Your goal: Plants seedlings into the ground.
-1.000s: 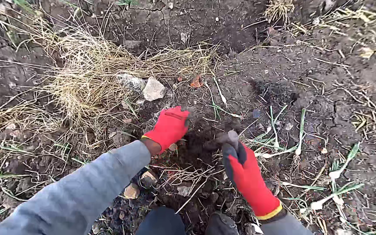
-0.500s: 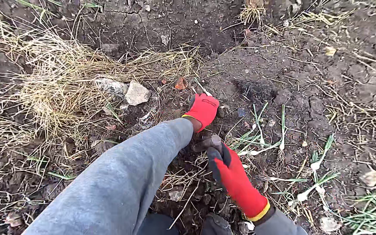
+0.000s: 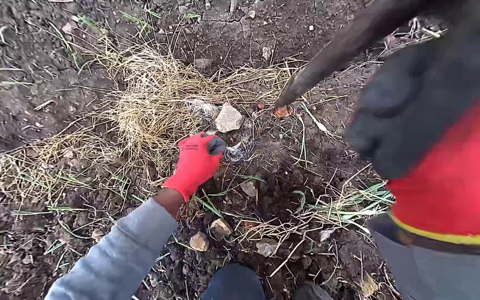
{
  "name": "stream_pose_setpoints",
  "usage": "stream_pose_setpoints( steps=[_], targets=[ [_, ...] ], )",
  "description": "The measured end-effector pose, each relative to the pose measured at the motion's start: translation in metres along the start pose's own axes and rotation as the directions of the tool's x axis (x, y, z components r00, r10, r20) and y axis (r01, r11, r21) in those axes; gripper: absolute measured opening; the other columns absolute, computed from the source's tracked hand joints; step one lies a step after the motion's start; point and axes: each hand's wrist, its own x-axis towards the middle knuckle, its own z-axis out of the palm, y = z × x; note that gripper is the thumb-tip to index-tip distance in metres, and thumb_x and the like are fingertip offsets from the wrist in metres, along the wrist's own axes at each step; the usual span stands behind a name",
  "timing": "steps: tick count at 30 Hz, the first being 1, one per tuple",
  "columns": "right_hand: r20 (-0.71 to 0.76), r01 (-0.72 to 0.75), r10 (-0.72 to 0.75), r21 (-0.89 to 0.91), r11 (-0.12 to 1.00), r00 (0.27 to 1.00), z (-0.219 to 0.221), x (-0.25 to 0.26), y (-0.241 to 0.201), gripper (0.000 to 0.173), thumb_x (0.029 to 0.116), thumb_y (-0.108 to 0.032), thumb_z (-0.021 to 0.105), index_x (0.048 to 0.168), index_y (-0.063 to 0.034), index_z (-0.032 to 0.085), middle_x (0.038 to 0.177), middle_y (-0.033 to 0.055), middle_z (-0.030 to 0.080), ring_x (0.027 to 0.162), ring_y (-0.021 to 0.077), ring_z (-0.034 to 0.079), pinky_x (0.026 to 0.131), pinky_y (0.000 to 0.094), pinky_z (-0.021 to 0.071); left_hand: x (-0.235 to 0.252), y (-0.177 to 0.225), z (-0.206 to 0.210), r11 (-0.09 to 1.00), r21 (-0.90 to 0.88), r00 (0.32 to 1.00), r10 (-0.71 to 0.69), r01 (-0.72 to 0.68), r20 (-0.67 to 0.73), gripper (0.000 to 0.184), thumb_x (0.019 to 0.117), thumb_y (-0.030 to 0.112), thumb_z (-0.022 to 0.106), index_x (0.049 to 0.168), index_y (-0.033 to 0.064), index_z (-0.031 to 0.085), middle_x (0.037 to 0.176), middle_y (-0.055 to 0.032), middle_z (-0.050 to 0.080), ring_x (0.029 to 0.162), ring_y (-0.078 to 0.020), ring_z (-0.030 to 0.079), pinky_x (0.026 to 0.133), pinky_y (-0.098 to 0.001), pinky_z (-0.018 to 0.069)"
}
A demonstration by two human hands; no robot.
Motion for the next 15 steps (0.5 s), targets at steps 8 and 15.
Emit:
stream_pose_setpoints(
  steps=[8,15],
  targets=[
    [0.026,-0.334,0.334,-0.006,0.942,0.942,-0.017,-0.061,0.062,0.032,0.1061,-0.049,0.046,0.1,-0.0209,0.06,0.058,-0.0044,0.044,0.041,0.0092,0.042,0.037,0.0274,0.0411,0.041,0.057,0.094,0.872,0.258,0.834,0.253,-0.416,0.491,0.033,0.0882,0.019,0.076,0.12,0.0101,0.073,0.126,-0.0194,0.066,0.131,-0.046,0.052,0.118,-0.0734,0.023],
    [-0.004,-0.286,0.336,-0.535,0.795,0.942,-0.033,-0.095,0.132,0.056,0.0939,-0.04,0.054,0.137,-0.0045,0.059,0.104,0.0128,0.071,0.091,0.0243,0.07,0.081,0.0534,0.0565,0.023,0.011,0.02,0.993,0.114,0.997,-0.048,0.04,0.068,0.032,0.0996,0.034,0.064,0.125,0.0168,0.073,0.126,-0.0172,0.069,0.125,-0.0398,0.061,0.114,-0.068,0.034]
  ],
)
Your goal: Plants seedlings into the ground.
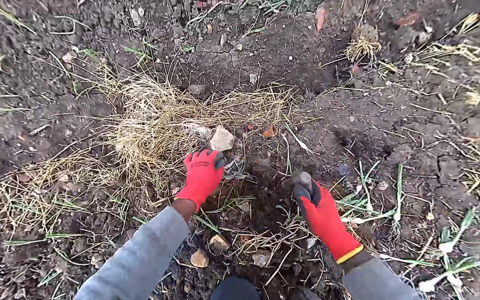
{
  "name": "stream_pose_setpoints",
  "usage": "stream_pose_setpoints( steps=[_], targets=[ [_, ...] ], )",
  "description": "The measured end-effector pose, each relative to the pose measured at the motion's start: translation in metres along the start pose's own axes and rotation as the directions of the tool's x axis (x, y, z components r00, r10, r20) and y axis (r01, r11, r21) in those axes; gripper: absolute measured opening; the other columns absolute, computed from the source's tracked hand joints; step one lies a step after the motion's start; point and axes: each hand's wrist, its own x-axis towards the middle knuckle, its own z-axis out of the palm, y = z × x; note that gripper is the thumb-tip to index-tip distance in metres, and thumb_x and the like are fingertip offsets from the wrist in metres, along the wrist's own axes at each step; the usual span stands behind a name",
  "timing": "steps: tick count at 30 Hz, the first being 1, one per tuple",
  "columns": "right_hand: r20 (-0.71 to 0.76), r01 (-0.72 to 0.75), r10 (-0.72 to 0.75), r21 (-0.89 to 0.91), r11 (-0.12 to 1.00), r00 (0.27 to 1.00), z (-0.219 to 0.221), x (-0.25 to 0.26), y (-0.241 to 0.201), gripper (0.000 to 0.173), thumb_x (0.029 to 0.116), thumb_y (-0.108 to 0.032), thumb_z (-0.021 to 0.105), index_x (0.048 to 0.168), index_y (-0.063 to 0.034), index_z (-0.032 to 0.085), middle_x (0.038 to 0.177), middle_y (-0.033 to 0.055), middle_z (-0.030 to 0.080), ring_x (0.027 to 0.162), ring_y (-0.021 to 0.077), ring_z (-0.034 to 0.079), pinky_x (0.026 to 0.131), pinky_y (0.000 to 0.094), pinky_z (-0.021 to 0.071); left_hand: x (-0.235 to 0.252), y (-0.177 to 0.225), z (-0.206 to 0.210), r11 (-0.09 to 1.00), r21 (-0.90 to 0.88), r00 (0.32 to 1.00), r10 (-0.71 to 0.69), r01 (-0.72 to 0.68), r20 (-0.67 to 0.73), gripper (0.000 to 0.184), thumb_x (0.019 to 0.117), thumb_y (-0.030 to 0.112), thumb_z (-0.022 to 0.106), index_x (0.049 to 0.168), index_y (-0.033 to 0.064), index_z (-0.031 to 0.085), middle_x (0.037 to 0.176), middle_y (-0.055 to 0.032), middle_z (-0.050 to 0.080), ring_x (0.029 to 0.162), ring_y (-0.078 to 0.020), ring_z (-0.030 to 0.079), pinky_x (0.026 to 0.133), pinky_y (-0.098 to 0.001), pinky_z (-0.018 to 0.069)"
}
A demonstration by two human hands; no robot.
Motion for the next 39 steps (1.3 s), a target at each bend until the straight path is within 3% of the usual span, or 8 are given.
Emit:
stream_pose_setpoints(
  steps=[8,16,19,22,25,29,33,39],
  targets=[
    [0.222,-0.216,0.205,0.025,0.976,0.953,-0.017,0.0,-0.021,0.056,0.102,-0.033,0.055,0.154,-0.0144,0.045,0.132,0.0167,0.065,0.122,0.0297,0.063,0.106,0.0539,0.0482,0.033,0.105,-0.049,0.993,-0.105,0.983,-0.037,0.057,0.182,0.031,0.101,0.037,0.061,0.117,0.0136,0.074,0.116,-0.0144,0.073,0.115,-0.0338,0.067,0.1,-0.0612,0.0511],
    [-0.039,-0.078,0.086,0.178,0.981,0.996,0.013,-0.026,0.001,0.065,0.0887,-0.039,0.059,0.143,-0.0039,0.056,0.121,0.0096,0.07,0.111,0.0124,0.067,0.097,0.0385,0.055,0.092,0.202,0.086,0.99,-0.104,0.9,-0.036,0.09,0.433,0.065,0.0969,0.037,0.069,0.147,0.0009,0.047,0.128,-0.0264,0.066,0.118,-0.0431,0.066,0.096,-0.0629,0.0544],
    [-0.008,-0.143,0.152,0.292,0.946,0.988,-0.006,-0.028,-0.005,0.063,0.09,-0.034,0.059,0.141,0.0023,0.053,0.117,0.0067,0.07,0.103,0.0046,0.066,0.091,0.0286,0.0564,0.086,0.19,0.093,0.968,-0.229,0.913,0.0,0.102,0.408,0.054,0.0977,0.022,0.067,0.146,0.0061,0.05,0.126,-0.0226,0.068,0.117,-0.0406,0.067,0.095,-0.0617,0.0555],
    [-0.019,-0.197,0.237,0.496,0.846,0.971,-0.058,0.001,-0.054,0.032,0.1009,-0.038,0.051,0.111,-0.0095,0.06,0.071,-0.0047,0.06,0.056,0.0068,0.059,0.051,0.0282,0.0549,0.051,0.157,0.052,0.885,-0.442,0.948,0.003,0.145,0.317,0.025,0.0993,0.019,0.064,0.12,0.0055,0.068,0.115,-0.0224,0.07,0.109,-0.0415,0.068,0.09,-0.0631,0.0541],
    [-0.052,0.042,-0.008,0.7,0.713,0.999,-0.102,0.042,-0.102,0.029,0.1018,-0.05,0.053,0.093,-0.0233,0.06,0.057,-0.0088,0.049,0.043,0.0068,0.047,0.039,0.0267,0.0438,0.043,0.108,0.036,0.809,-0.545,0.954,-0.059,0.219,0.295,0.022,0.1003,0.024,0.064,0.116,0.0106,0.072,0.119,-0.0175,0.069,0.11,-0.0354,0.067,0.094,-0.0609,0.054],
    [-0.145,0.206,-0.147,0.648,0.733,0.978,-0.04,0.094,-0.133,0.032,0.106,-0.053,0.042,0.106,-0.0242,0.057,0.058,-0.0075,0.049,0.043,0.0074,0.048,0.039,0.0271,0.0466,0.004,0.033,0.006,0.764,-0.58,0.958,-0.199,0.283,0.206,0.023,0.1032,0.023,0.061,0.123,0.0148,0.069,0.114,-0.0128,0.07,0.097,-0.0296,0.069,0.083,-0.0562,0.0573],
    [0.214,-0.071,0.039,0.143,0.987,0.976,0.054,0.139,-0.117,0.044,0.1056,-0.048,0.048,0.122,-0.0089,0.062,0.08,0.0108,0.063,0.062,0.0246,0.061,0.056,0.0513,0.0528,0.003,-0.003,-0.012,0.817,-0.472,0.942,-0.312,0.332,0.122,0.023,0.1023,0.018,0.056,0.12,0.0145,0.07,0.099,-0.012,0.071,0.085,-0.0295,0.068,0.074,-0.0571,0.0563],
    [0.152,-0.056,-0.071,0.697,0.715,0.986,-0.085,0.131,-0.244,0.034,0.1119,-0.027,0.039,0.083,-0.013,0.052,0.053,-0.0032,0.039,0.036,0.0052,0.036,0.036,0.019,0.0393,0.016,-0.012,-0.009,0.903,-0.391,0.982,-0.136,0.177,0.129,0.017,0.0998,0.019,0.068,0.112,0.011,0.076,0.11,-0.014,0.073,0.105,-0.0315,0.07,0.095,-0.0575,0.055]
  ],
)
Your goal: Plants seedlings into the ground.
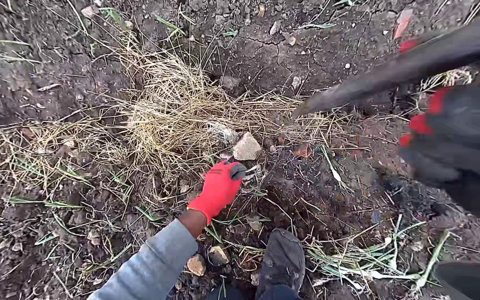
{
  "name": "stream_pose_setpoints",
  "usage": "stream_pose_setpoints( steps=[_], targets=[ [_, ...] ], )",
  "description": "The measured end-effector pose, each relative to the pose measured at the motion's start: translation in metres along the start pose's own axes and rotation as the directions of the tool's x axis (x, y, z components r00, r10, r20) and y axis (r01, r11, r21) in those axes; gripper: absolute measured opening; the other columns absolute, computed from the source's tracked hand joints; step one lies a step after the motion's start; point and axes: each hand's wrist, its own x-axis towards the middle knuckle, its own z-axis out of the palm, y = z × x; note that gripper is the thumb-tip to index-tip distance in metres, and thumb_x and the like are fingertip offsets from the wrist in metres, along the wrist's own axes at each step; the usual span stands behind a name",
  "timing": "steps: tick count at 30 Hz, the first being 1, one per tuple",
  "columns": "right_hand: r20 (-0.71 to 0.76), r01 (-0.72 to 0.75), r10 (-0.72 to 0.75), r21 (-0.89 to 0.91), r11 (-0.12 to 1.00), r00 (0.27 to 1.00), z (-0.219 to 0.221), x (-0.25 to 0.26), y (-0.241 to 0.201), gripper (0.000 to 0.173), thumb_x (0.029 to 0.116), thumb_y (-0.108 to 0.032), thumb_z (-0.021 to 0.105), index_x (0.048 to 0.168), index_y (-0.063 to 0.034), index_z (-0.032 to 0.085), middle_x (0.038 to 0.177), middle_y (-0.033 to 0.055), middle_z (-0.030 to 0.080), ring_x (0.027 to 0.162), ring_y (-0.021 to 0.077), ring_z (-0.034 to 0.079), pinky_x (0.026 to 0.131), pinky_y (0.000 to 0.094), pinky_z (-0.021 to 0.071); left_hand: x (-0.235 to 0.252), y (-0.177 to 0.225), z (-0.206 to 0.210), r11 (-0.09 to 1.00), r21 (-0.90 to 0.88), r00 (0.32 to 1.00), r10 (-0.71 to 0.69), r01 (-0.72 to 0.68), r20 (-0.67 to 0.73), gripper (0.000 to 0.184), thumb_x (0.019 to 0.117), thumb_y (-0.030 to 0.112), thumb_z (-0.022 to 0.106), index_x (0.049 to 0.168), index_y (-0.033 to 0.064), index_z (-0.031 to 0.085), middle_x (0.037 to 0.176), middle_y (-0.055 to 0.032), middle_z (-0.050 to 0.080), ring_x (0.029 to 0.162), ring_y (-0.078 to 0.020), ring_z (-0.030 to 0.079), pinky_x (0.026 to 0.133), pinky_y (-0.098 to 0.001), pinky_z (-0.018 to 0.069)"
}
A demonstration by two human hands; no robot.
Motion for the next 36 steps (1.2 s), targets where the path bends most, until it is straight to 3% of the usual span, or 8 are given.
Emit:
stream_pose_setpoints(
  steps=[2,9,14,20,25,28,33,36],
  targets=[
    [0.013,0.069,-0.071,0.093,0.993,0.997,-0.009,0.002,-0.015,0.023,0.0955,0.004,0.036,0.076,-0.0029,0.046,0.055,0.004,0.042,0.04,0.0092,0.041,0.044,0.0207,0.042,0.006,0.005,-0.005,0.998,0.062,0.999,-0.012,0.01,0.031,0.018,0.101,0.022,0.066,0.112,0.0119,0.076,0.111,-0.0153,0.072,0.106,-0.0336,0.069,0.094,-0.0591,0.0544],
    [-0.073,-0.134,0.113,-0.51,0.85,0.991,-0.006,0.036,0.22,0.036,0.1072,-0.036,0.049,0.114,-0.0036,0.063,0.076,0.0089,0.06,0.059,0.0195,0.059,0.056,0.0437,0.0528,0.084,0.081,-0.007,0.937,0.349,0.993,-0.058,0.019,0.101,0.028,0.0976,0.032,0.057,0.101,0.0081,0.073,0.107,-0.0179,0.071,0.108,-0.0378,0.067,0.087,-0.0644,0.0518],
    [-0.182,-0.189,0.143,-0.271,0.944,0.973,-0.056,-0.036,0.132,0.036,0.1044,-0.052,0.048,0.101,-0.0183,0.059,0.057,-0.0011,0.043,0.04,0.0122,0.04,0.036,0.0305,0.04,0.099,0.056,0.062,0.853,0.506,0.901,-0.115,-0.126,0.419,0.032,0.094,0.035,0.065,0.107,0.0066,0.072,0.115,-0.0187,0.07,0.11,-0.0402,0.067,0.084,-0.0669,0.0543],
    [-0.31,-0.291,0.228,-0.175,0.941,0.923,-0.08,-0.053,0.175,0.028,0.106,-0.039,0.047,0.102,-0.0143,0.058,0.057,-0.001,0.046,0.042,0.0128,0.045,0.039,0.032,0.0446,0.079,0.029,0.019,0.933,0.313,0.938,0.067,-0.18,0.339,0.027,0.1043,0.023,0.056,0.122,0.0102,0.073,0.117,-0.0165,0.072,0.116,-0.0342,0.066,0.103,-0.0586,0.0496],
    [-0.126,0.174,-0.162,0.084,0.981,0.979,-0.078,-0.033,0.074,0.034,0.11,-0.043,0.039,0.095,-0.0197,0.058,0.055,-0.0053,0.045,0.04,0.0099,0.046,0.037,0.0281,0.0466,0.046,0.031,-0.001,0.977,0.206,0.977,0.002,-0.047,0.214,0.036,0.1075,0.023,0.052,0.142,0.0182,0.063,0.119,-0.0149,0.073,0.114,-0.0325,0.069,0.101,-0.0599,0.0519],
    [-0.17,0.357,-0.355,-0.019,0.934,0.919,-0.042,0.012,0.067,0.025,0.1104,-0.031,0.035,0.1,-0.0185,0.053,0.053,-0.0079,0.046,0.04,0.0082,0.047,0.036,0.0286,0.0476,0.048,0.037,-0.021,0.977,0.19,0.994,0.084,-0.097,0.076,0.027,0.1044,0.017,0.055,0.125,0.0114,0.071,0.11,-0.0141,0.075,0.104,-0.0317,0.072,0.094,-0.0609,0.0545],
    [-0.14,-0.132,0.075,-0.467,0.874,0.987,-0.005,0.016,0.233,0.042,0.1042,-0.044,0.052,0.11,-0.005,0.065,0.074,0.0086,0.06,0.058,0.0213,0.058,0.054,0.0463,0.0511,0.076,0.082,-0.025,0.993,0.029,0.993,0.114,-0.114,-0.014,0.021,0.1016,0.016,0.056,0.113,0.0123,0.073,0.103,-0.0055,0.076,0.098,-0.0196,0.073,0.091,-0.0493,0.0583],
    [-0.126,-0.335,0.31,-0.332,0.882,0.942,-0.026,-0.03,0.211,0.044,0.1069,-0.054,0.043,0.115,-0.0136,0.058,0.061,0.006,0.046,0.042,0.0193,0.044,0.039,0.0378,0.0427,0.09,0.069,0.04,0.986,0.134,0.97,0.07,-0.103,0.232,0.021,0.0995,0.018,0.058,0.113,0.0102,0.073,0.112,-0.0133,0.073,0.111,-0.0305,0.068,0.096,-0.0585,0.0537]
  ],
)
